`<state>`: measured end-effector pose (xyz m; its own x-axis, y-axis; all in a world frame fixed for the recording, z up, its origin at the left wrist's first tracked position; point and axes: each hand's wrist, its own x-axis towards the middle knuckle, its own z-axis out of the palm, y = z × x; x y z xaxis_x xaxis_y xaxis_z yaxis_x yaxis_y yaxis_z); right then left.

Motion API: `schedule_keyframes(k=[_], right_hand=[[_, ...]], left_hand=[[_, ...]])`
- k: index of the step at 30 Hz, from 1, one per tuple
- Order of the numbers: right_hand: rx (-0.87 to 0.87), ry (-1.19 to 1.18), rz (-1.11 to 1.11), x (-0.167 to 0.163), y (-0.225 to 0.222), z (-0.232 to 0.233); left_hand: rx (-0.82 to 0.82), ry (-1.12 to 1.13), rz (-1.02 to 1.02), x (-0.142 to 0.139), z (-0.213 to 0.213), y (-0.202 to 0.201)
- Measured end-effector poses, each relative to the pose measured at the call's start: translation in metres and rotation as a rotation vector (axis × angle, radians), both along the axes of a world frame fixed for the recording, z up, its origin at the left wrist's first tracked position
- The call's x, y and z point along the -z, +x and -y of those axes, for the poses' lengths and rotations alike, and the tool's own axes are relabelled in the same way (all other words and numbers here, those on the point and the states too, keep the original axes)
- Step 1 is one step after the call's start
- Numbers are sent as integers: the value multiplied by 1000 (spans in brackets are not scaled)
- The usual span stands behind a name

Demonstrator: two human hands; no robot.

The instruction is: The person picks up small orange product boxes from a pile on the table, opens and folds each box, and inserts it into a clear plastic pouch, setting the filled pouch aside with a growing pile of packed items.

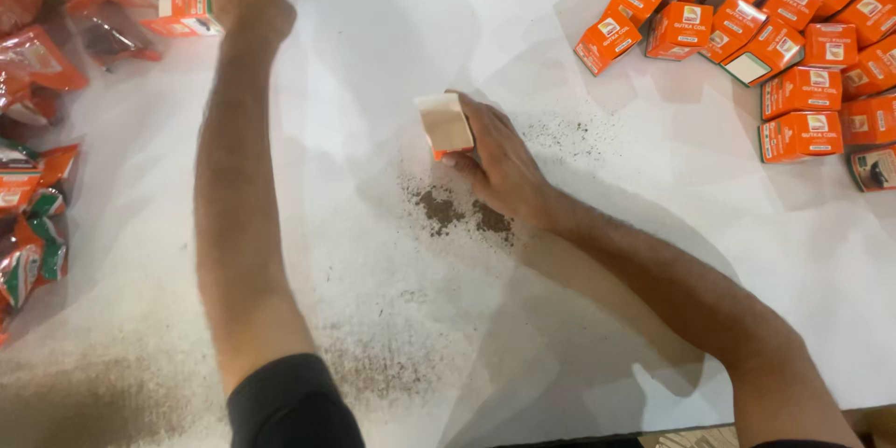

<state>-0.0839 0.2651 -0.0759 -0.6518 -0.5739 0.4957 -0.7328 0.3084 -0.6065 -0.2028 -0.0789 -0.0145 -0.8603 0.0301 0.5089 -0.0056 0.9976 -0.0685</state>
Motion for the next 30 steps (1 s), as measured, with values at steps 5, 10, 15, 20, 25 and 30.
schedule_keyframes(k=[5,10,15,20,25,30], right_hand=[[-13,-5,69,3,4,0],[-20,-9,185,-6,1,-3],[3,-89,336,-21,5,-9],[21,-58,319,-32,22,-26],[89,-19,425,-30,31,-37],[58,-50,283,-25,33,-38]], left_hand=[[91,63,222,6,1,-7],[380,225,292,3,-38,57],[350,465,84,30,-70,125],[522,1285,-239,31,-99,176],[727,562,-296,34,-165,214],[826,360,-273,30,-179,201]])
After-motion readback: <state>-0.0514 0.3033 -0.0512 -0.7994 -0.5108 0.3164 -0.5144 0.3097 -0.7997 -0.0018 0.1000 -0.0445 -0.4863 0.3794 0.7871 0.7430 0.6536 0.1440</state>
